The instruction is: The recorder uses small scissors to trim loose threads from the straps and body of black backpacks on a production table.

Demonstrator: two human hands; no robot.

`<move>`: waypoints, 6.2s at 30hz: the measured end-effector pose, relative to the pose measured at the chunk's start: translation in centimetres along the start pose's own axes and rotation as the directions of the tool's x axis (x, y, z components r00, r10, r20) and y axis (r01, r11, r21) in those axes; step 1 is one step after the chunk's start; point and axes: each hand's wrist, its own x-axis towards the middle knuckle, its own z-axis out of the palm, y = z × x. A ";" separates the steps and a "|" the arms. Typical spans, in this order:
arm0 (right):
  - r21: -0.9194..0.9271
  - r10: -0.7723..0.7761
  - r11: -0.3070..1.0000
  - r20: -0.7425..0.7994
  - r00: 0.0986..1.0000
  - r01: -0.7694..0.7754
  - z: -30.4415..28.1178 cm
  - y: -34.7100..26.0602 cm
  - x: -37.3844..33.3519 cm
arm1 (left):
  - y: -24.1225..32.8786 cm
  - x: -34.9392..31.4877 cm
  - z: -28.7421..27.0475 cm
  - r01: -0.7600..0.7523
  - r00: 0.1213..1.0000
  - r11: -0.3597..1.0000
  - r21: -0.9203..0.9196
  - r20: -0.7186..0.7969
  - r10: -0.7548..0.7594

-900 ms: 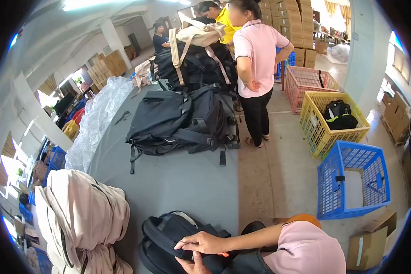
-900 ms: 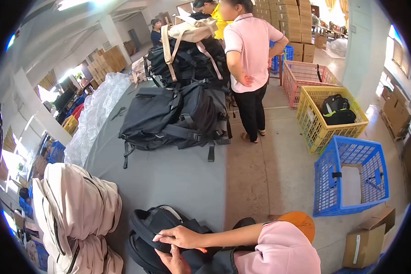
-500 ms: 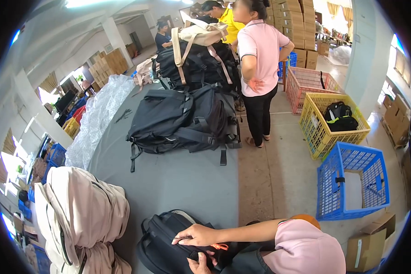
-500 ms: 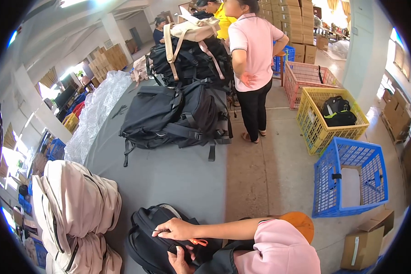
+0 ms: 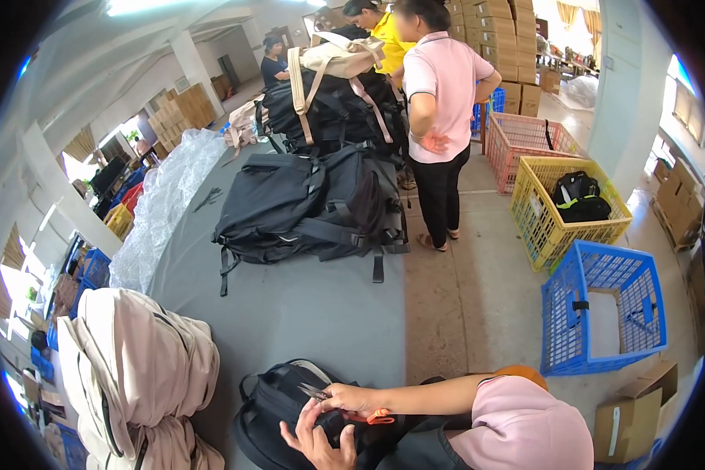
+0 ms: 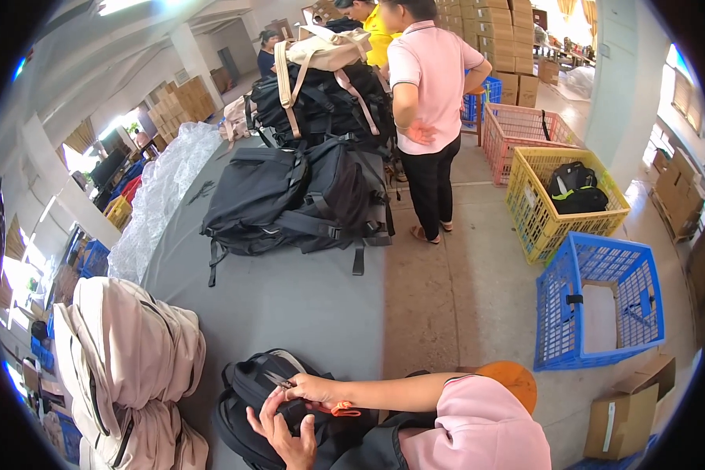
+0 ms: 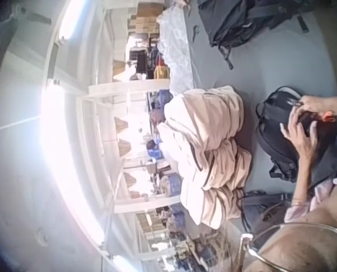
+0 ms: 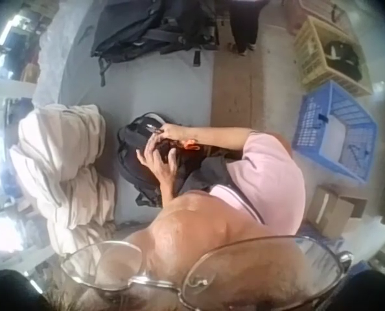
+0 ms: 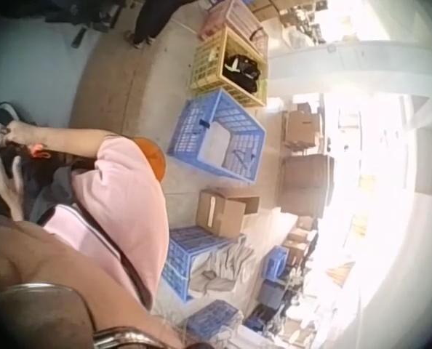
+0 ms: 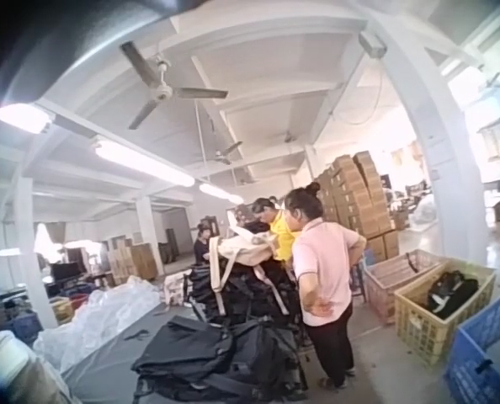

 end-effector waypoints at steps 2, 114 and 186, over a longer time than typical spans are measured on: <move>0.116 0.176 0.978 0.002 0.984 -0.175 0.1 -0.7 -1.0 | -0.8 -0.3 0.9 0.049 0.999 0.967 -0.249 0.025 -0.045; 0.217 0.354 0.919 -0.090 0.931 -0.329 0.4 -2.8 -5.5 | 2.0 -5.8 3.2 0.673 0.528 -0.463 -0.576 0.813 -0.244; -0.931 -0.403 0.293 0.087 0.911 0.219 1.7 -3.4 -5.0 | -0.3 -2.7 2.5 0.555 0.818 0.552 -0.622 0.288 -0.499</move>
